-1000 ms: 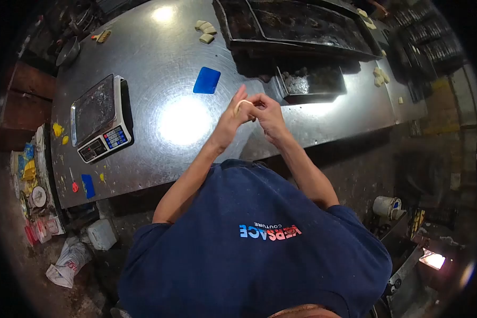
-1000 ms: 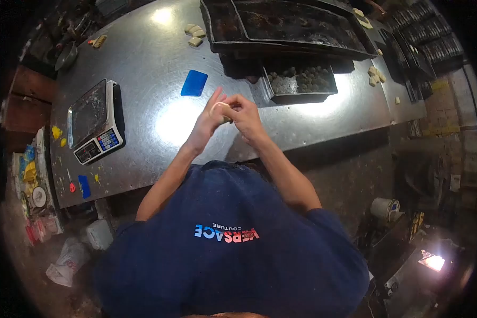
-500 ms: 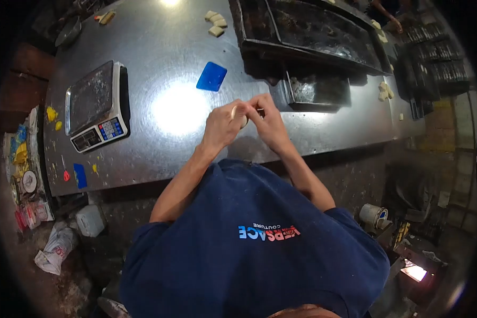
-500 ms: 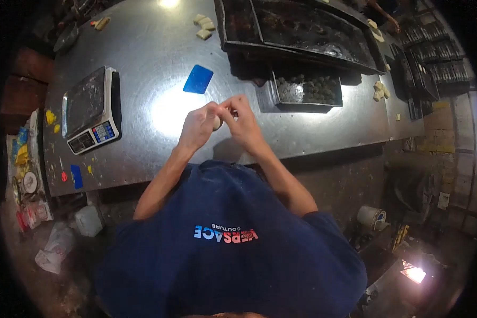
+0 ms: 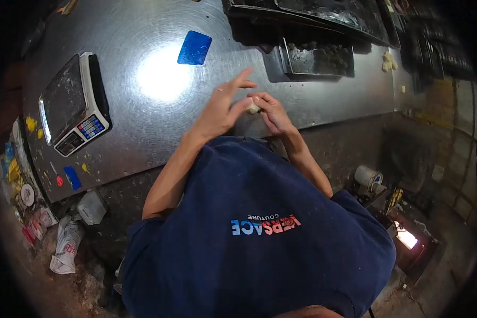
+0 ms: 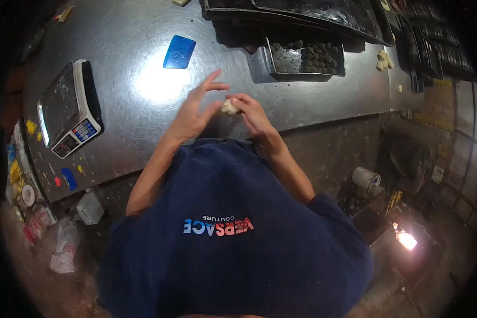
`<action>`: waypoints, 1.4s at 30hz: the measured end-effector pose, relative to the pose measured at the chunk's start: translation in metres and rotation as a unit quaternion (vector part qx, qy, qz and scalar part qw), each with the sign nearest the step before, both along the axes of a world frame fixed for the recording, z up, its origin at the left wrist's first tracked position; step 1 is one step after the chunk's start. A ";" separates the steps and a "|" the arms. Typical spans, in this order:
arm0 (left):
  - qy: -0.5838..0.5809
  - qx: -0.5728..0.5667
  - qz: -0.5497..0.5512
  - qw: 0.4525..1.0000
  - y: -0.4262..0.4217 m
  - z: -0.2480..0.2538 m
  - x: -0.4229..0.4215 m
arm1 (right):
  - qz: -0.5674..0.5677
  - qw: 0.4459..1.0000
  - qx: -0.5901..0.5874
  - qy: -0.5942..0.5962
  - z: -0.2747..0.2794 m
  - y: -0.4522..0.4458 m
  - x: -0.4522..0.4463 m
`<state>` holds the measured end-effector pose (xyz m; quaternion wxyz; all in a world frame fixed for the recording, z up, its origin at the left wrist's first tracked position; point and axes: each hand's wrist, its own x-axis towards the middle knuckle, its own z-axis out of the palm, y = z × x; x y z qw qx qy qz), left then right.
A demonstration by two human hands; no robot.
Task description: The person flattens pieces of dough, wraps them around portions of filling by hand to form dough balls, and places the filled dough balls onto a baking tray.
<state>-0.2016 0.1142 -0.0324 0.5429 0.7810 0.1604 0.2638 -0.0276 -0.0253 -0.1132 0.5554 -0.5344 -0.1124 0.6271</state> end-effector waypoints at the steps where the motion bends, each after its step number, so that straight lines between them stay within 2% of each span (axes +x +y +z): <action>1: -0.005 -0.050 0.037 0.998 0.007 0.004 -0.002 | 0.035 0.992 -0.058 -0.110 -0.013 -0.007 0.006; 3: -0.013 -0.144 0.113 0.983 0.022 0.007 -0.011 | 0.104 0.926 -0.167 -0.322 -0.044 -0.024 0.019; 4: -0.010 -0.133 0.161 0.978 0.032 0.003 -0.018 | 0.127 0.836 -0.127 -0.518 -0.092 -0.042 0.029; 6: -0.004 -0.104 0.261 0.960 0.052 -0.004 -0.031 | 0.154 0.841 -0.145 -0.498 -0.097 -0.027 0.035; 7: -0.025 -0.125 0.308 0.943 0.058 0.001 -0.034 | 0.165 0.845 -0.159 -0.483 -0.091 -0.023 0.029; 10: -0.020 -0.126 0.395 0.910 0.073 -0.008 -0.053 | 0.132 0.746 -0.211 -0.617 -0.069 0.019 0.005; 13: -0.028 -0.143 0.443 0.885 0.076 -0.021 -0.074 | 0.078 0.607 -0.140 -0.778 -0.093 0.039 -0.004; 16: -0.005 -0.158 0.483 0.861 0.066 -0.029 -0.092 | 0.060 0.579 -0.107 -0.806 -0.097 0.044 -0.005; 19: -0.003 -0.185 0.509 0.840 0.054 -0.037 -0.094 | 0.092 0.568 -0.094 -0.813 -0.097 0.043 -0.004; 22: -0.037 -0.211 0.494 0.843 0.051 -0.040 -0.080 | 0.085 0.573 -0.099 -0.809 -0.097 0.047 0.000; 25: -0.060 -0.213 0.438 0.871 0.042 -0.025 -0.053 | 0.039 0.639 -0.045 -0.767 -0.105 0.044 0.008; 28: -0.054 -0.184 0.362 0.912 0.030 -0.007 -0.046 | 0.067 0.771 0.000 -0.633 -0.118 0.035 0.048; 31: -0.026 -0.145 0.313 0.938 0.024 -0.007 -0.053 | 0.186 0.728 -0.133 -0.646 -0.076 0.009 0.054; 33: -0.017 -0.127 0.315 0.940 0.021 -0.015 -0.064 | 0.281 0.640 -0.067 -0.712 -0.069 -0.021 0.047; 35: -0.009 -0.130 0.337 0.932 0.017 -0.019 -0.073 | 0.291 0.804 -0.057 -0.515 -0.069 -0.037 0.052; 38: -0.024 -0.167 0.381 0.909 0.015 -0.031 -0.089 | 0.314 0.879 -0.063 -0.354 -0.021 -0.021 0.049; 41: -0.029 -0.186 0.415 0.890 0.011 -0.031 -0.102 | 0.148 0.929 0.080 -0.329 0.059 0.032 0.067; 42: -0.014 -0.192 0.419 0.887 0.013 -0.041 -0.108 | 0.101 0.918 0.074 -0.375 0.080 0.055 0.081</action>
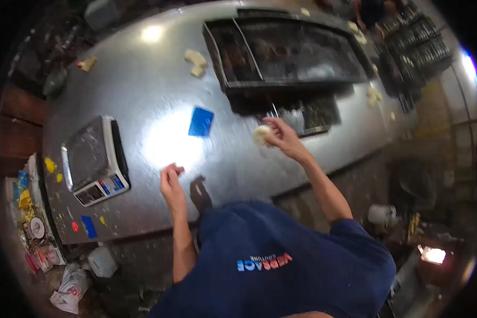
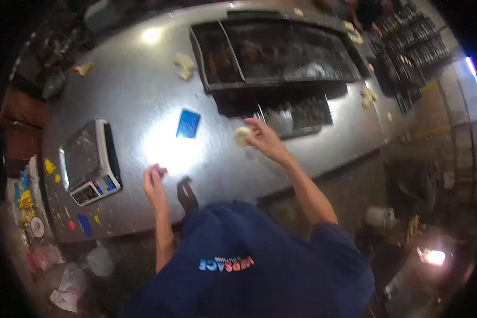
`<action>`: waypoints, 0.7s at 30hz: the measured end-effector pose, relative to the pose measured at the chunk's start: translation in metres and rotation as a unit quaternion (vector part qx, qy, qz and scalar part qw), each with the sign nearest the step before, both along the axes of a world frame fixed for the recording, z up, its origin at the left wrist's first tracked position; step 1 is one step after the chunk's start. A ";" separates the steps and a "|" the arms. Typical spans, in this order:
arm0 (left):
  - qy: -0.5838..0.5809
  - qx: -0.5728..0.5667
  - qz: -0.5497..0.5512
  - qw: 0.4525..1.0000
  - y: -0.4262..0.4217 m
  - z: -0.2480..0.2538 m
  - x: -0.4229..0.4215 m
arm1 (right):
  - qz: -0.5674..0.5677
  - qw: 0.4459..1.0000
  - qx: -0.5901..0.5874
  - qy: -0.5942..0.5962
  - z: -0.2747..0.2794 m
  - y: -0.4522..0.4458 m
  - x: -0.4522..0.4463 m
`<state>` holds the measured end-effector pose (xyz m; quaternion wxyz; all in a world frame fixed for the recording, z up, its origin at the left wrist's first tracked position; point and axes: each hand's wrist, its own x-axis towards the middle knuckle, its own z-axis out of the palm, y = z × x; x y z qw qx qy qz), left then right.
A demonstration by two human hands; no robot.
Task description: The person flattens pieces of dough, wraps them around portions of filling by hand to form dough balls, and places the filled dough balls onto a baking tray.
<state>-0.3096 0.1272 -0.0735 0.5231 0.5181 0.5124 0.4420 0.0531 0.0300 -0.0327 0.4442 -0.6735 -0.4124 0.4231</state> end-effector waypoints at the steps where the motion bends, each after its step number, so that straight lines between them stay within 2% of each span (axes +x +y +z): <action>1: 0.008 -0.005 0.003 1.000 0.000 0.005 0.000 | -0.024 0.979 0.105 -0.174 0.010 0.025 0.021; 3: 0.002 0.002 -0.003 1.000 0.002 0.003 -0.001 | -0.168 0.950 0.211 -0.157 0.060 0.070 0.031; 5: -0.006 -0.001 -0.034 0.999 0.004 0.017 0.004 | -0.256 0.834 0.303 -0.383 0.068 0.113 0.057; 7: -0.004 0.002 -0.057 0.998 0.007 0.020 0.009 | -0.262 0.763 0.288 -0.515 0.046 0.149 0.086; 9: 0.025 0.003 -0.072 0.997 0.008 0.025 0.011 | -0.116 0.850 0.013 -0.513 0.018 0.159 0.098; 10: 0.039 0.002 -0.078 0.996 0.011 0.026 0.011 | -0.035 0.861 -0.127 -0.492 0.011 0.162 0.100; 13: 0.032 -0.020 -0.055 0.998 0.013 0.017 0.011 | -0.105 0.855 0.155 -0.484 -0.009 0.141 0.104; 15: 0.015 -0.036 -0.044 0.998 0.019 0.001 0.014 | -0.267 0.803 0.244 -0.473 -0.009 0.112 0.092; 17: -0.007 -0.058 -0.044 0.997 0.033 -0.014 0.023 | -0.385 0.769 0.182 -0.476 -0.050 0.079 0.099; 19: 0.024 -0.043 -0.114 0.992 0.066 -0.026 0.046 | -0.355 0.818 0.008 -0.452 -0.094 0.040 0.104; 21: 0.057 -0.025 -0.185 0.981 0.105 -0.025 0.084 | -0.281 0.794 -0.106 -0.529 -0.144 0.007 0.100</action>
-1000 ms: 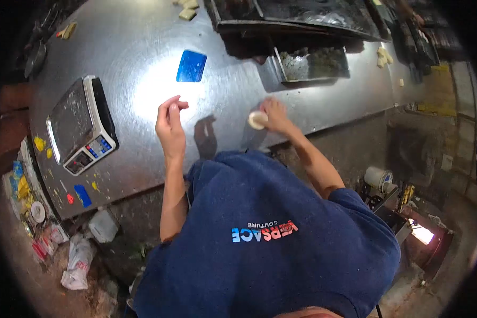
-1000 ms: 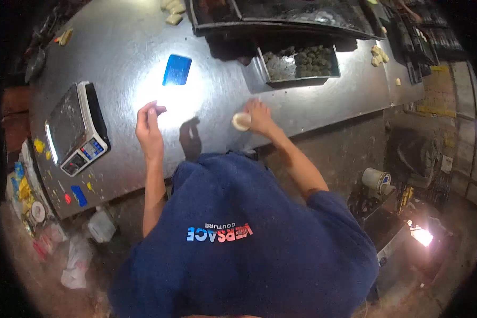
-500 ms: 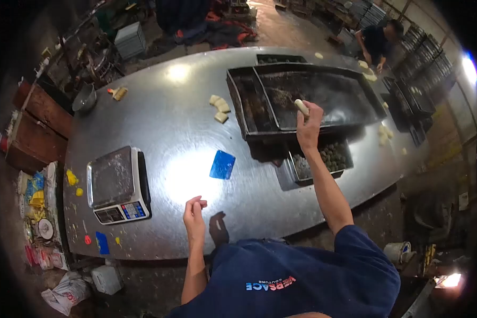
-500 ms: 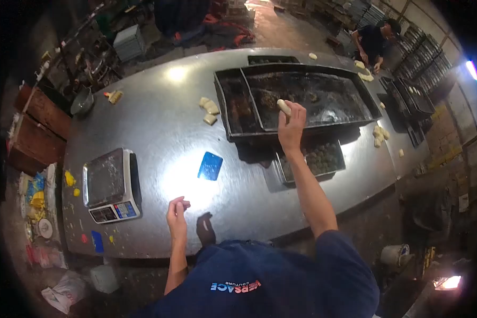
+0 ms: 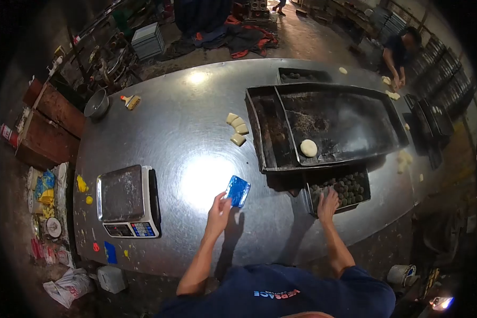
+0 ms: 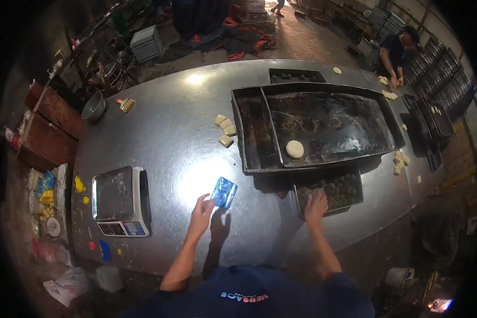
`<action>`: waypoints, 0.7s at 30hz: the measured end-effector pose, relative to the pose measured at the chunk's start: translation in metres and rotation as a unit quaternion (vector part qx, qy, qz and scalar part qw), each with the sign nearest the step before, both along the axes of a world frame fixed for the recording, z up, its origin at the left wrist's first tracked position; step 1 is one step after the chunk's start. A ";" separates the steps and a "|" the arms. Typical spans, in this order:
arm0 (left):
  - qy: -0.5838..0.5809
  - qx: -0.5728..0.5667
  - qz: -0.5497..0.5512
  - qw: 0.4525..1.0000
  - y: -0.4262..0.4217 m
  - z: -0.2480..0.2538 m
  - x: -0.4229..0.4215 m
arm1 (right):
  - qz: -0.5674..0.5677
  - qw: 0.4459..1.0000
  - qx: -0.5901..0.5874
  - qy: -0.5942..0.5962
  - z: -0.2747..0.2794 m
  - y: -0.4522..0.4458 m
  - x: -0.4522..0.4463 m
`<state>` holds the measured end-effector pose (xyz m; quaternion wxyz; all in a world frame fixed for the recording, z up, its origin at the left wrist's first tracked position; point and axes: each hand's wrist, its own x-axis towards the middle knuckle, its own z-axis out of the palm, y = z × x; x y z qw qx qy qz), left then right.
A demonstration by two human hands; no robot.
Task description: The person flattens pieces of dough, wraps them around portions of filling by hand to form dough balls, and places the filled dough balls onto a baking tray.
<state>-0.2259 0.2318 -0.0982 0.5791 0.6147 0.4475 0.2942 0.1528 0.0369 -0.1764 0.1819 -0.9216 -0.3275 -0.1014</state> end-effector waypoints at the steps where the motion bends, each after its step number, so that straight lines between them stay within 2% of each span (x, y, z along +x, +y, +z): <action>1: 0.014 0.014 -0.038 0.999 0.025 0.004 0.022 | 0.027 1.000 0.002 -0.003 0.002 0.001 -0.003; 3: 0.086 0.193 -0.112 0.971 0.086 -0.045 0.064 | 0.081 0.997 0.009 -0.013 0.022 0.007 -0.010; 6: 0.272 0.272 -0.086 0.919 0.167 -0.090 0.140 | 0.026 0.999 0.021 0.024 0.022 0.012 -0.012; 8: 0.373 0.323 -0.018 0.869 0.202 -0.097 0.185 | 0.044 0.998 0.017 0.030 0.028 0.013 -0.013; 10: 0.355 0.309 0.011 0.882 0.229 -0.113 0.213 | 0.041 0.998 0.024 0.032 0.026 0.012 -0.010; 12: 0.397 0.350 0.069 0.846 0.246 -0.120 0.229 | 0.039 0.998 0.026 0.038 0.027 0.014 -0.010; 14: 0.321 0.356 0.089 0.873 0.272 -0.124 0.238 | 0.043 0.998 0.026 0.046 0.024 0.012 -0.009; 15: 0.335 0.381 0.108 0.855 0.272 -0.115 0.240 | 0.047 0.997 0.023 0.053 0.025 0.011 -0.008; 18: 0.305 0.275 0.076 0.909 0.290 -0.098 0.236 | 0.050 0.997 0.016 0.051 0.030 0.011 -0.009; 21: 0.268 0.244 0.080 0.929 0.309 -0.107 0.226 | 0.055 0.998 0.020 0.037 0.022 0.008 -0.007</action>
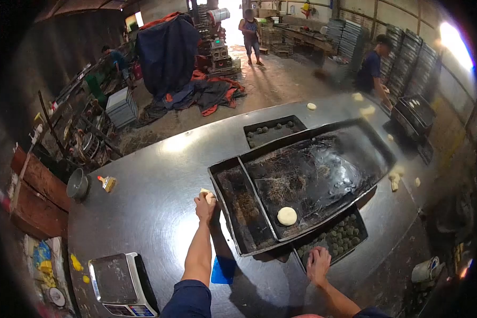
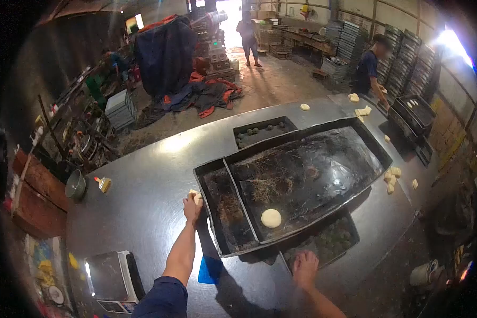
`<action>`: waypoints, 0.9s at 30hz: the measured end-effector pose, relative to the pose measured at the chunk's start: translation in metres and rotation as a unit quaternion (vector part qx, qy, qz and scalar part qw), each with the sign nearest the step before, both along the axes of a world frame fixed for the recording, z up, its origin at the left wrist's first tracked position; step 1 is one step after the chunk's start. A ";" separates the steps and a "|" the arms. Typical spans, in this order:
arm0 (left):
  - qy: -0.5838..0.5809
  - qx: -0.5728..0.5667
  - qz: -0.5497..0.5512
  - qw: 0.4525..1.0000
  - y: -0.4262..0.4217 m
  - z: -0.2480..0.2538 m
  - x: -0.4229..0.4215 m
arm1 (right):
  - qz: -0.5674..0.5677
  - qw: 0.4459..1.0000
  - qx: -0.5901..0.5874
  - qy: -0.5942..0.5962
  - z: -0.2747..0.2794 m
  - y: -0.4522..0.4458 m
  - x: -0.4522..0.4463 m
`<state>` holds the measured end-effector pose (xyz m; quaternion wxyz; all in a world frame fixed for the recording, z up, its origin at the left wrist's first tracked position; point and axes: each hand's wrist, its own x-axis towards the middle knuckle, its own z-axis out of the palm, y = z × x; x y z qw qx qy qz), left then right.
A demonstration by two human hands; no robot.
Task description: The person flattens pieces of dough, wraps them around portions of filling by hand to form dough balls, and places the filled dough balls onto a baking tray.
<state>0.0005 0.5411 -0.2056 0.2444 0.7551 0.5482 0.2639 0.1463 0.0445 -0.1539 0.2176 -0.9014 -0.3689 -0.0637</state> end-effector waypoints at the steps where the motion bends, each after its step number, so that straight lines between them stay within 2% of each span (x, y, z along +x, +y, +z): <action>1: -0.021 0.000 -0.008 1.000 0.008 -0.009 -0.008 | -0.005 1.000 0.002 -0.002 -0.002 -0.002 0.000; 3: -0.162 -0.166 -0.026 0.972 0.023 -0.024 -0.029 | -0.008 1.000 0.011 -0.006 -0.006 -0.002 0.000; 4: -0.232 -0.245 -0.034 0.941 0.019 -0.017 -0.041 | -0.016 1.000 0.003 -0.005 -0.005 -0.001 -0.001; 5: -0.337 -0.302 -0.020 0.892 0.005 -0.013 -0.053 | -0.016 1.000 0.014 -0.016 -0.004 -0.002 -0.001; 6: -0.379 -0.440 0.014 0.814 -0.029 0.032 -0.063 | -0.016 0.999 0.026 -0.027 -0.005 -0.003 -0.001; 7: -0.412 -0.476 -0.035 0.776 -0.030 0.003 -0.081 | -0.018 0.998 0.038 -0.039 -0.005 -0.003 -0.002; 9: -0.449 -0.467 -0.035 0.761 -0.099 0.029 -0.103 | -0.021 0.997 0.052 -0.057 -0.014 -0.002 -0.001; 10: -0.409 -0.386 -0.045 0.826 -0.143 0.047 -0.113 | -0.021 0.997 0.054 -0.052 -0.016 -0.003 0.000; 11: -0.417 -0.274 -0.110 0.859 -0.185 0.054 -0.118 | -0.022 0.997 0.054 -0.045 -0.016 -0.005 0.000; 12: -0.412 -0.284 -0.144 0.854 -0.215 0.029 -0.127 | -0.025 0.998 0.053 -0.036 -0.017 -0.004 0.000; 13: -0.397 -0.331 -0.181 0.837 -0.262 0.053 -0.133 | -0.027 0.996 0.075 -0.045 -0.018 -0.003 0.000; 14: -0.270 -0.288 -0.229 0.890 -0.299 0.047 -0.145 | -0.028 0.994 0.095 -0.054 -0.018 -0.003 -0.001; 15: -0.170 -0.148 -0.284 0.932 -0.337 0.067 -0.150 | -0.026 0.993 0.113 -0.030 -0.013 -0.003 -0.005; 16: -0.112 -0.075 -0.394 0.909 -0.359 0.071 -0.164 | -0.009 0.989 0.142 -0.044 -0.007 -0.005 -0.008; 18: 0.025 -0.071 -0.477 0.876 -0.397 0.036 -0.195 | 0.019 0.985 0.160 -0.061 -0.003 -0.012 -0.021; 19: 0.093 -0.059 -0.515 0.850 -0.406 0.034 -0.202 | 0.031 0.981 0.179 -0.064 -0.005 -0.011 -0.027; 21: 0.075 -0.039 -0.474 0.876 -0.412 0.020 -0.216 | 0.132 0.991 0.033 -0.015 -0.023 -0.019 -0.055; 23: 0.030 -0.007 -0.445 0.895 -0.418 -0.012 -0.220 | 0.267 0.958 0.063 0.088 -0.067 -0.016 -0.102; 24: 0.033 -0.050 -0.405 0.913 -0.423 -0.008 -0.216 | 0.313 0.938 0.068 0.134 -0.046 -0.020 -0.129; 25: 0.078 -0.152 -0.361 0.917 -0.425 -0.004 -0.203 | 0.358 0.913 0.075 0.182 -0.025 -0.024 -0.156; 27: 0.035 -0.052 -0.263 0.963 -0.441 -0.008 -0.194 | 0.366 0.919 0.019 0.145 -0.037 -0.024 -0.189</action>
